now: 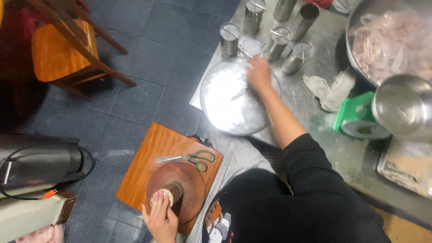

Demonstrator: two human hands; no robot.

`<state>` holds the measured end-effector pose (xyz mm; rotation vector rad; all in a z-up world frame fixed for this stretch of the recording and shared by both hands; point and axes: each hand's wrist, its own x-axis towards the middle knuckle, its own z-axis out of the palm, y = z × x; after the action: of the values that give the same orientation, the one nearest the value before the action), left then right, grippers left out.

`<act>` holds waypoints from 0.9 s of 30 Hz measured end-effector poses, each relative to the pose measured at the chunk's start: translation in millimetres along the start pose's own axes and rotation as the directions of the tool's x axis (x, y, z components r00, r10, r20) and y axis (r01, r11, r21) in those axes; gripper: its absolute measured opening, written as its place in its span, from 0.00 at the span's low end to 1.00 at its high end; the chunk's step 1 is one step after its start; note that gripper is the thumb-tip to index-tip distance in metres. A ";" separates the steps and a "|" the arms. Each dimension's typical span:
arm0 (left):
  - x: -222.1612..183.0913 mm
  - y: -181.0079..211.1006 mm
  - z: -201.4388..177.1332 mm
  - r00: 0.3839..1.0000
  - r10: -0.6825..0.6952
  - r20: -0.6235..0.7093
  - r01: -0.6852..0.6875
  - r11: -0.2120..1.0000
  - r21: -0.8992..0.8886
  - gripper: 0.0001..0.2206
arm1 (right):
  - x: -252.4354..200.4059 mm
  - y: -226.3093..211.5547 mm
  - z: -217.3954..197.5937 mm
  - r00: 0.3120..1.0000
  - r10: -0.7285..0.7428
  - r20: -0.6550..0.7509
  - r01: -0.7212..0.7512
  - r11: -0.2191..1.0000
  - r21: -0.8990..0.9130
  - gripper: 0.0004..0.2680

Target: A person is manually pressing ground meat into a circular metal mold on a wooden board and placing paper discs on the portions.

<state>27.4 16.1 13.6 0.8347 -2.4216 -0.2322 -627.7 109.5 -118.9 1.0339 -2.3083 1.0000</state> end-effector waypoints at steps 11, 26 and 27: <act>-1.0 4.2 16.4 0.988 -0.078 -0.133 0.072 0.996 -0.046 0.12 | 101.9 53.5 36.6 0.745 0.136 0.653 0.291 0.815 -0.502 0.19; 13.2 23.7 9.4 0.965 -0.226 -0.129 0.221 0.974 -0.055 0.09 | 141.4 35.1 26.2 0.476 0.387 0.790 0.155 0.847 -0.508 0.21; 16.5 28.2 8.0 0.957 -0.261 -0.126 0.254 0.965 -0.069 0.09 | 144.6 32.4 24.4 0.441 0.424 0.791 0.114 0.848 -0.518 0.22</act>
<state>-2.3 28.2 23.8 1.1066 -2.1699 -0.3251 -746.5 38.8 -60.3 1.2809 -3.2870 -0.3517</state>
